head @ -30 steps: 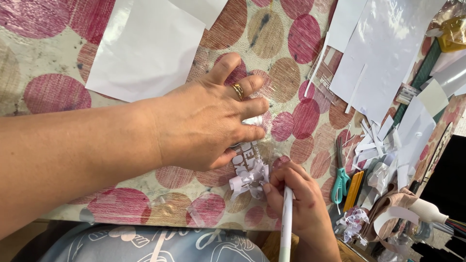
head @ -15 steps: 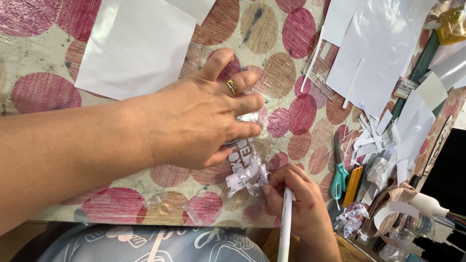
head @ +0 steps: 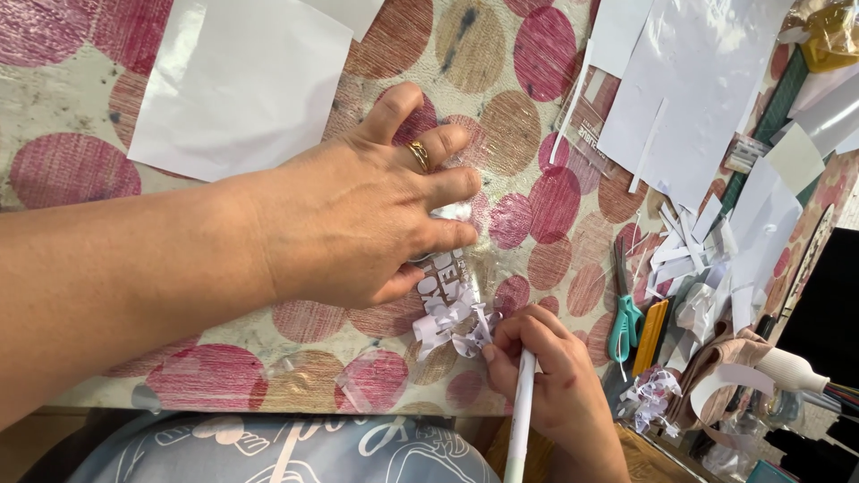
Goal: Weeding excess material from a cut vinyl design using a weeding tool
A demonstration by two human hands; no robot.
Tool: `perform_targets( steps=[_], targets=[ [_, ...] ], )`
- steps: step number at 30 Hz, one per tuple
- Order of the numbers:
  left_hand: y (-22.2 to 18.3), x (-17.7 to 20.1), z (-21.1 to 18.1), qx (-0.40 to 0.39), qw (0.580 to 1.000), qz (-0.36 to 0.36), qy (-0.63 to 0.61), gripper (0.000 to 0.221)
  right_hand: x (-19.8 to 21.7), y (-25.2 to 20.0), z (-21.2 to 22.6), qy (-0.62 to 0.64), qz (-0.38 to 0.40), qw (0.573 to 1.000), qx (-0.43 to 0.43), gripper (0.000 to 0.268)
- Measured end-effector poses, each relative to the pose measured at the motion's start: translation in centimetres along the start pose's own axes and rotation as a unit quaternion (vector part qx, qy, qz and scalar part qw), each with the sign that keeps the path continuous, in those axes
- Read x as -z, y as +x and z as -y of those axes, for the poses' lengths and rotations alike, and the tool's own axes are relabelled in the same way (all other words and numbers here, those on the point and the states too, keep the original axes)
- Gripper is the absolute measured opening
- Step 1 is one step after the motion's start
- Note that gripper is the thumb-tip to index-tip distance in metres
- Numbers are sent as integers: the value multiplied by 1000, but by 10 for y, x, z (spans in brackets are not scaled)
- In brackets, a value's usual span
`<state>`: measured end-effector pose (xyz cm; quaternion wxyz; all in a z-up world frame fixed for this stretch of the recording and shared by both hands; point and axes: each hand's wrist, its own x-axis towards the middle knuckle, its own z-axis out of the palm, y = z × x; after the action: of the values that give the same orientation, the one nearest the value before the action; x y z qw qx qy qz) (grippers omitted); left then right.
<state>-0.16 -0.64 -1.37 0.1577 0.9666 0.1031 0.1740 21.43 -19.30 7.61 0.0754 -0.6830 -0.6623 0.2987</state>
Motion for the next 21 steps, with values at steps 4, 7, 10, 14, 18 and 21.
perform_targets(
  steps=[4,7,10,14,18,21],
  targets=[
    [0,3,0,-2,1000,5,-1,57,1,-2,0,-1,14,1000,-8,10],
    [1,2,0,-2,1000,19,-1,58,2,-3,0,4,24,999,-20,13],
    [1,1,0,2,999,30,-30,64,2,-5,-3,2,31,999,-23,14],
    [1,3,1,-2,1000,19,-5,58,2,-7,-2,-10,34,999,-20,13],
    [2,1,0,5,999,42,-33,59,2,-10,-4,1,33,999,10,12],
    [3,6,0,6,998,62,-26,59,1,-17,-7,-6,32,999,-18,14]
  ],
)
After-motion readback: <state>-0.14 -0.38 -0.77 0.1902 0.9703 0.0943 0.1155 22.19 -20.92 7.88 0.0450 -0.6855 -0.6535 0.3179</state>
